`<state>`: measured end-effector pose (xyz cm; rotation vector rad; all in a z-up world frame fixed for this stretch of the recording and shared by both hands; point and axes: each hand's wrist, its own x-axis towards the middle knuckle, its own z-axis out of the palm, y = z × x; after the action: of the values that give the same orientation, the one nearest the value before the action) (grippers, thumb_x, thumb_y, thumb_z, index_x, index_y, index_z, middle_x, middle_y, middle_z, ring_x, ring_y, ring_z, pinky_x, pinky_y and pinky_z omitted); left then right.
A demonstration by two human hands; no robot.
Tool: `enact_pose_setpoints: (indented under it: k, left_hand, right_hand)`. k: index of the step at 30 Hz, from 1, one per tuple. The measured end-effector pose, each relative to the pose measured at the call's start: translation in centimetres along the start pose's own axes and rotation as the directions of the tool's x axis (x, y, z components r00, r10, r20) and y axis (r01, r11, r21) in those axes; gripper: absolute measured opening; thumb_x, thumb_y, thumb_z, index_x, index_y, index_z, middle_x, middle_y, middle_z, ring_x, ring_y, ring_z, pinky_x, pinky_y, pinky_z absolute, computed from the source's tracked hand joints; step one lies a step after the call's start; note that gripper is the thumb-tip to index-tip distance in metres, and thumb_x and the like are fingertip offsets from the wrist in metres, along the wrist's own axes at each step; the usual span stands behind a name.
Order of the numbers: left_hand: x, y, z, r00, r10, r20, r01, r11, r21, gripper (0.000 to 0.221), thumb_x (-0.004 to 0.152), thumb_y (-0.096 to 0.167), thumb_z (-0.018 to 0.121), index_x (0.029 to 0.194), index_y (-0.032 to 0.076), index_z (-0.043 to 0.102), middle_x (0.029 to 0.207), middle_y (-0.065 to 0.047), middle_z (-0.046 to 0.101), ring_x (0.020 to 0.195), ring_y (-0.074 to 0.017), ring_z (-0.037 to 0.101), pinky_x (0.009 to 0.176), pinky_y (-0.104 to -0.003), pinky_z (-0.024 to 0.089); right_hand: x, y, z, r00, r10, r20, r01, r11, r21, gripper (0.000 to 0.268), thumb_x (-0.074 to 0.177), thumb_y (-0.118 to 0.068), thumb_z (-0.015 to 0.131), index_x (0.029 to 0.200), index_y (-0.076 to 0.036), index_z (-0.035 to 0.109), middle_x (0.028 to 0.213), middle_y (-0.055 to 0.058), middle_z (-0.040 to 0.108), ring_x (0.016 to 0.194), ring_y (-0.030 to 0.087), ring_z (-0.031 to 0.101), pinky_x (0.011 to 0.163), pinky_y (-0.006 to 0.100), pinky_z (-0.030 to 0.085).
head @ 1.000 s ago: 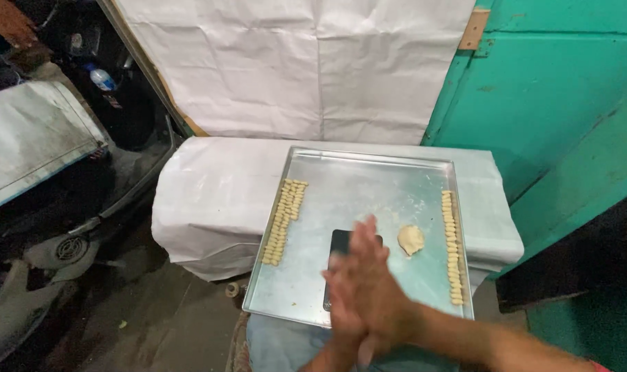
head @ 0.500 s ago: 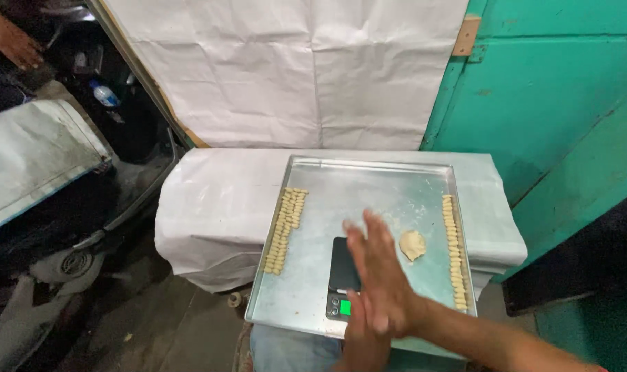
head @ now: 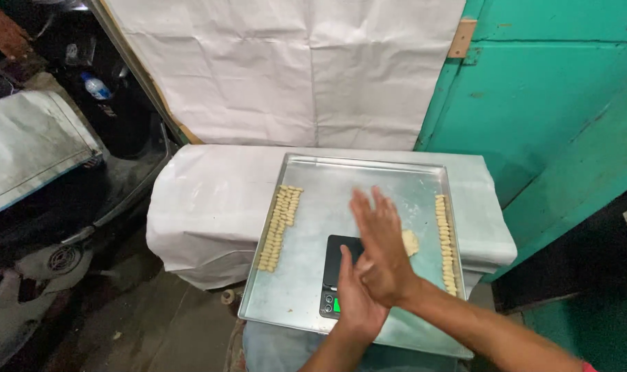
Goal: Weighing small pieces of dough on a digital scale and rolling them into uniform log shapes.
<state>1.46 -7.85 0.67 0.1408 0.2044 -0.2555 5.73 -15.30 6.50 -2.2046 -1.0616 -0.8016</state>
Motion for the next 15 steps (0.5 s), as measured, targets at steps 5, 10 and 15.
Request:
enact_pose_setpoints:
  k: [5,10,15]
  left_hand:
    - [1.8,2.8,-2.5,0.988,0.102,0.119,-0.094,0.993,-0.070,0.076,0.103,0.063,0.032,0.139,0.001,0.057,0.145,-0.019,0.058,0.134,-0.0292,0.055,0.115,-0.038,0.041]
    - [0.3,3.7,-0.5,0.973,0.228,0.048,-0.230,0.971,0.070,0.087,0.097,0.066,0.031,0.154,0.001,0.045,0.160,-0.017,0.047,0.146,-0.0269,0.043,0.102,-0.033,0.038]
    - [-0.4,3.5,-0.6,0.977,0.215,0.017,-0.215,0.976,0.030,0.088,0.098,0.064,0.032,0.155,-0.003,0.038,0.158,-0.023,0.045,0.140,-0.0315,0.046,0.118,-0.043,0.034]
  right_hand:
    - [1.3,-0.3,-3.5,0.991,0.044,0.123,-0.062,0.987,0.148,0.036,0.078,-0.027,0.081,0.110,-0.011,0.077,0.107,0.001,0.079,0.116,0.026,0.067,0.116,0.056,0.030]
    - [-0.5,0.3,-1.9,0.928,0.093,0.361,-0.203,0.938,0.282,0.029,0.075,-0.023,0.082,0.101,-0.010,0.081,0.086,0.001,0.075,0.076,0.020,0.064,0.077,0.034,0.051]
    - [-0.9,1.0,-1.0,0.878,0.157,0.452,-0.305,0.912,0.276,0.023,0.075,-0.020,0.079,0.097,-0.012,0.082,0.094,-0.002,0.078,0.081,0.017,0.069,0.076,0.031,0.054]
